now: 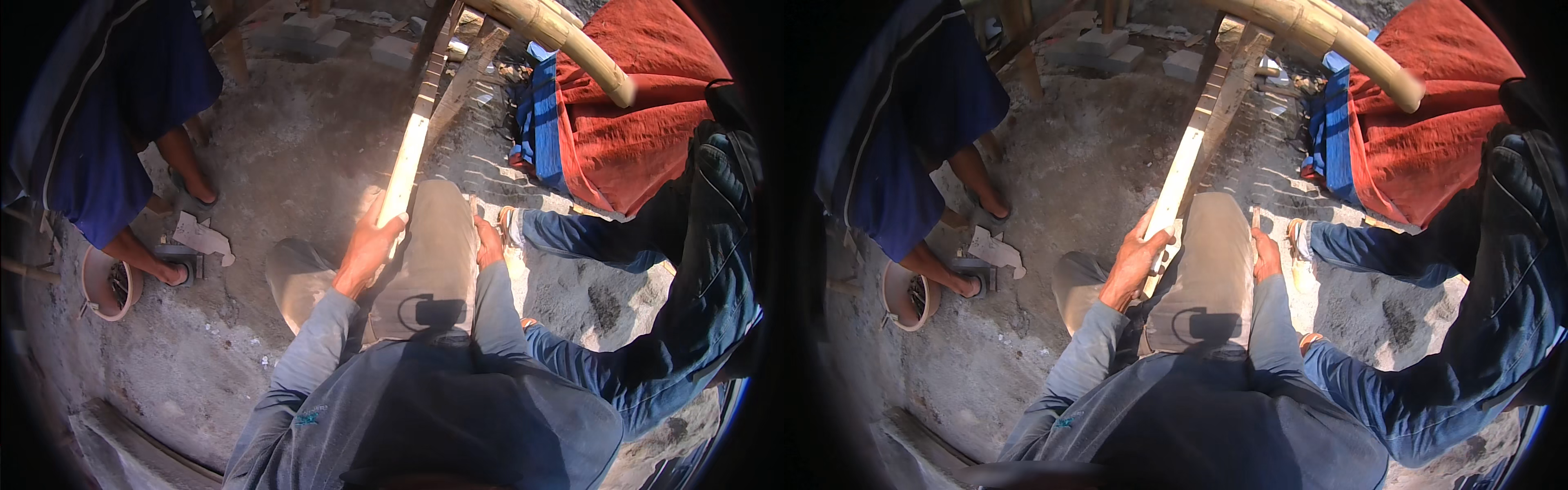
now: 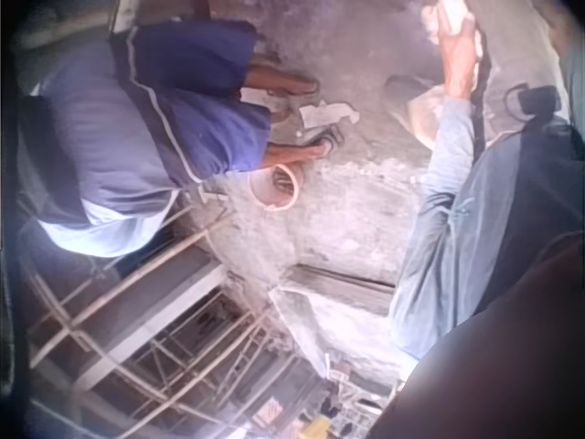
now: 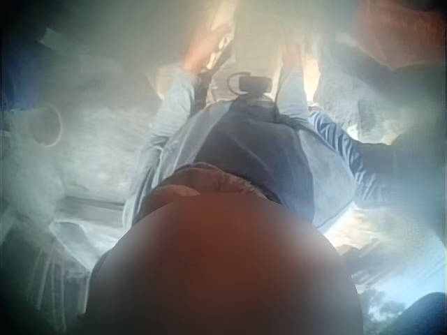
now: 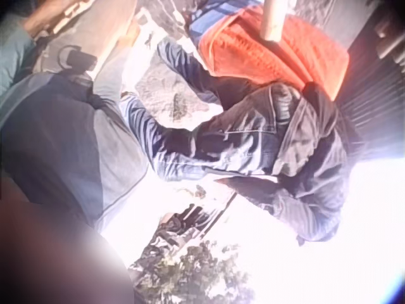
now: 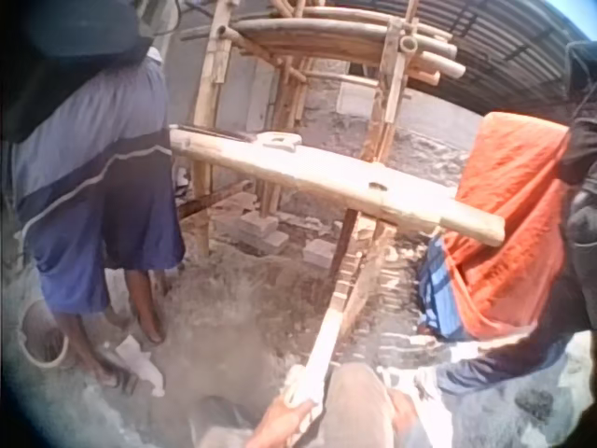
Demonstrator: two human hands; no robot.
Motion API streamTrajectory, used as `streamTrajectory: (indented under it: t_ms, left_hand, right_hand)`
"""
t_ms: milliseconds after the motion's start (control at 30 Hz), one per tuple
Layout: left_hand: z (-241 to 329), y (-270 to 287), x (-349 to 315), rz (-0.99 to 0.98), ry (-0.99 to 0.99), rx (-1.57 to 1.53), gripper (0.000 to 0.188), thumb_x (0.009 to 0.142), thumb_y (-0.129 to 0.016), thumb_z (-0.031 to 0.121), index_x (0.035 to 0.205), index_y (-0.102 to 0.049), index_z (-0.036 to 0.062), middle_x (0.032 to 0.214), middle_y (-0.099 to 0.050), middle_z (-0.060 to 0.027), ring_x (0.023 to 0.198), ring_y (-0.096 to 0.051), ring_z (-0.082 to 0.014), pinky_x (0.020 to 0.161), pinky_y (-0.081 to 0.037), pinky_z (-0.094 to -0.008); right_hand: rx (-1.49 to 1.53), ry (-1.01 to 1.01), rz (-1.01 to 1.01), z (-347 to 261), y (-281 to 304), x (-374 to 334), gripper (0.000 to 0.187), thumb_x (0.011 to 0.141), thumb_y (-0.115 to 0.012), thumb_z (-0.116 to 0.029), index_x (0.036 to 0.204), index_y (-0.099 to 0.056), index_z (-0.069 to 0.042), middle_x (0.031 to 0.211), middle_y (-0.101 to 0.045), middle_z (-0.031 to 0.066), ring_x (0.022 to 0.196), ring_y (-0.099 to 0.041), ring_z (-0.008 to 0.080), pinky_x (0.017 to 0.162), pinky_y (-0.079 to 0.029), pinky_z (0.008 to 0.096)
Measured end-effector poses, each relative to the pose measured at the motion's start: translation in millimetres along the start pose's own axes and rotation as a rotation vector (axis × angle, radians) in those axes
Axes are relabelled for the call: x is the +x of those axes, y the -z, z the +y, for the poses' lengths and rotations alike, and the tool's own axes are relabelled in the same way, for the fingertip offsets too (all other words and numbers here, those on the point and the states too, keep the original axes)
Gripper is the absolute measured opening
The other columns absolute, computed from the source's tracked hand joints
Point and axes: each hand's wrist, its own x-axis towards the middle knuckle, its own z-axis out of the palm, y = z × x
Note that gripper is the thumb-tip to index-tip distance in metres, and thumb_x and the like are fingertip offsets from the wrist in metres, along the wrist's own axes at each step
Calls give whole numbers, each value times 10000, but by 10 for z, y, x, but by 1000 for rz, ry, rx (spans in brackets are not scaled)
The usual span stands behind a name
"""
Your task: The person kneels on the ground and assembles a wooden structure by fitting planks into a frame. They use a hammer to secure the pieces and adjust the alignment of the wood.
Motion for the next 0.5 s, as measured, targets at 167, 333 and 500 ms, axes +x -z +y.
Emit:
streamTrajectory:
  t_ms: [167,333,500]
  left_hand:
    - [-203,-5,159,2,-80,66,755,998,-681,268,1662,-346,137,1040,-665,-57,738,-570,-109,600,-500,-269]
    - [-197,25,138,-36,-90,-22,696,1024,-648,248,1646,-360,125,1016,-642,-60,742,-588,-117,583,-502,-278]
    - [-246,16,158,-69,-76,-107,657,1065,-571,347,1652,-352,148,1053,-626,-42,804,-560,-117,621,-480,-279]
  right_hand:
    - [14,32,28,-32,12,45,375,960,-658,-164,1178,-624,139,955,-724,215,737,-758,314,620,-654,457]
    - [46,71,58,-8,-57,-42,338,955,-697,-180,1111,-657,118,914,-729,189,699,-733,296,593,-626,437]
    - [72,143,153,-5,38,-138,377,998,-676,-285,1134,-664,66,902,-717,156,711,-718,270,627,-616,424]
